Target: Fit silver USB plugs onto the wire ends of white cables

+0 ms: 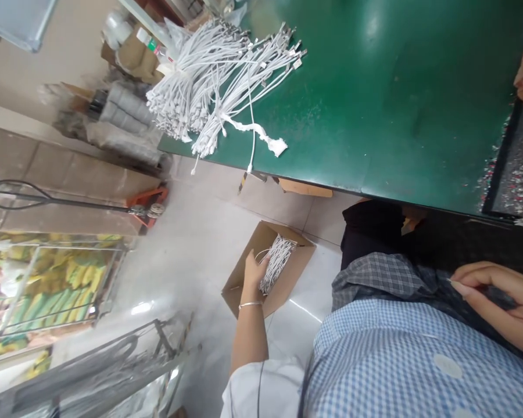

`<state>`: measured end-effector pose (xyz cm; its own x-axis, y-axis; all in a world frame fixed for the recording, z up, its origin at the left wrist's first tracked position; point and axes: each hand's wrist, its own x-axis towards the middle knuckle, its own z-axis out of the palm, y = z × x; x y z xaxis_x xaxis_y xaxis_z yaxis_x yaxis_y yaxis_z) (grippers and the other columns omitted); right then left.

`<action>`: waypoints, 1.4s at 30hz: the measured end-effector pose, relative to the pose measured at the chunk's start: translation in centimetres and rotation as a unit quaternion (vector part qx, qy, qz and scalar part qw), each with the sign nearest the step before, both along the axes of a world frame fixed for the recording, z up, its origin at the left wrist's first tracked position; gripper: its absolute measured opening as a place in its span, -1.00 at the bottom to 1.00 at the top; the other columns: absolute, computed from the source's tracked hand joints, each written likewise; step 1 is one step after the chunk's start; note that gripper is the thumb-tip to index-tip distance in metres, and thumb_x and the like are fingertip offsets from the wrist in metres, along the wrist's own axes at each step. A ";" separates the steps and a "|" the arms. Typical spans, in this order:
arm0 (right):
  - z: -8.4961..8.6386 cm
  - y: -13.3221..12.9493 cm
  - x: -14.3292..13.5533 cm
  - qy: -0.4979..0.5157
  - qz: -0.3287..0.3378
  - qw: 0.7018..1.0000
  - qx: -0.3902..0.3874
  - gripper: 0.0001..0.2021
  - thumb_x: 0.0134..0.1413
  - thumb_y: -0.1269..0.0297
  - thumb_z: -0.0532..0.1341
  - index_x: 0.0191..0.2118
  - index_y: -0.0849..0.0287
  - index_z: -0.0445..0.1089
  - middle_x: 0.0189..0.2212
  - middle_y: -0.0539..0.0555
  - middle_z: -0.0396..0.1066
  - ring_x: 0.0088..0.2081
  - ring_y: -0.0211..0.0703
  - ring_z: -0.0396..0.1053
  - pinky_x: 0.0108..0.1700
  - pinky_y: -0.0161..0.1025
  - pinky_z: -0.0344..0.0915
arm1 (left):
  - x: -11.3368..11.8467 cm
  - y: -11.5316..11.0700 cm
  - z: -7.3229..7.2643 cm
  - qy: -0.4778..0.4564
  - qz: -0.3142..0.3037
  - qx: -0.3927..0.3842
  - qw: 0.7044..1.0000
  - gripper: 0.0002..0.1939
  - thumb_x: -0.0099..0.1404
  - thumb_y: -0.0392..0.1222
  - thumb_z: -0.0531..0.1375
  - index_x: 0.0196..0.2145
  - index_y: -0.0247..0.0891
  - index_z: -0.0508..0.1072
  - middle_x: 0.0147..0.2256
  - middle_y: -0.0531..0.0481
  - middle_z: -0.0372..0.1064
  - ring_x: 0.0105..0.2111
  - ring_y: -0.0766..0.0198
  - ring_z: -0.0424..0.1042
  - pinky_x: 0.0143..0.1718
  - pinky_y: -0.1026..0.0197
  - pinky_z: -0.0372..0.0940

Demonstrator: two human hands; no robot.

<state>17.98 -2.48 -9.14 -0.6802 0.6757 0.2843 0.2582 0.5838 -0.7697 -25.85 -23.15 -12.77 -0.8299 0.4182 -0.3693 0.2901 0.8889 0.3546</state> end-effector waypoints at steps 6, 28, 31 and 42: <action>-0.3 -1.0 -2.2 0.012 0.061 0.997 -0.050 -0.81 0.04 0.50 0.30 -0.38 0.00 0.38 -0.47 0.01 0.53 -0.50 -0.12 0.54 -0.51 -0.39 0.47 | 6.2 1.1 -4.3 -0.126 -0.075 0.049 0.988 -0.68 0.38 -0.16 0.23 0.05 -0.29 0.42 0.07 -0.16 0.39 0.00 0.08 0.45 0.01 -0.10 0.40; -4.0 -7.1 2.8 -0.063 0.003 0.977 -0.205 -0.85 0.20 0.33 0.18 -0.41 0.19 0.30 -0.46 -0.02 0.36 -0.42 -0.26 0.32 -0.35 -0.29 0.29 | 21.7 17.0 3.2 0.141 -0.463 0.031 0.874 -0.69 0.40 -0.10 0.14 0.00 -0.30 0.46 0.08 -0.28 0.37 0.15 -0.06 0.30 0.19 -0.10 0.21; -4.9 -7.4 3.0 -0.061 0.007 0.973 -0.220 -0.79 0.25 0.22 0.21 -0.38 0.22 0.33 -0.43 -0.04 0.35 -0.41 -0.29 0.32 -0.33 -0.28 0.33 | 21.7 19.9 3.4 0.141 -0.509 -0.095 0.844 -0.64 0.37 -0.03 0.20 0.00 -0.31 0.44 0.05 -0.23 0.38 0.08 -0.02 0.37 0.11 -0.15 0.28; -8.6 -7.7 3.7 -0.077 -0.010 0.960 -0.268 -0.78 0.30 0.17 0.19 -0.26 0.25 0.40 -0.37 -0.01 0.42 -0.38 -0.30 0.39 -0.32 -0.27 0.42 | 20.2 24.3 0.4 0.095 -0.604 -0.322 0.723 -0.53 0.39 -0.05 0.20 0.19 -0.25 0.31 0.18 -0.21 0.27 0.13 -0.03 0.34 0.12 -0.22 0.29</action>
<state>21.68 -10.15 -17.73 -0.6720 0.7102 -0.2101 0.3995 0.1087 -0.9102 -5.69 1.14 -12.34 -0.0636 0.6721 -0.7377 0.9815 -0.0916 -0.1680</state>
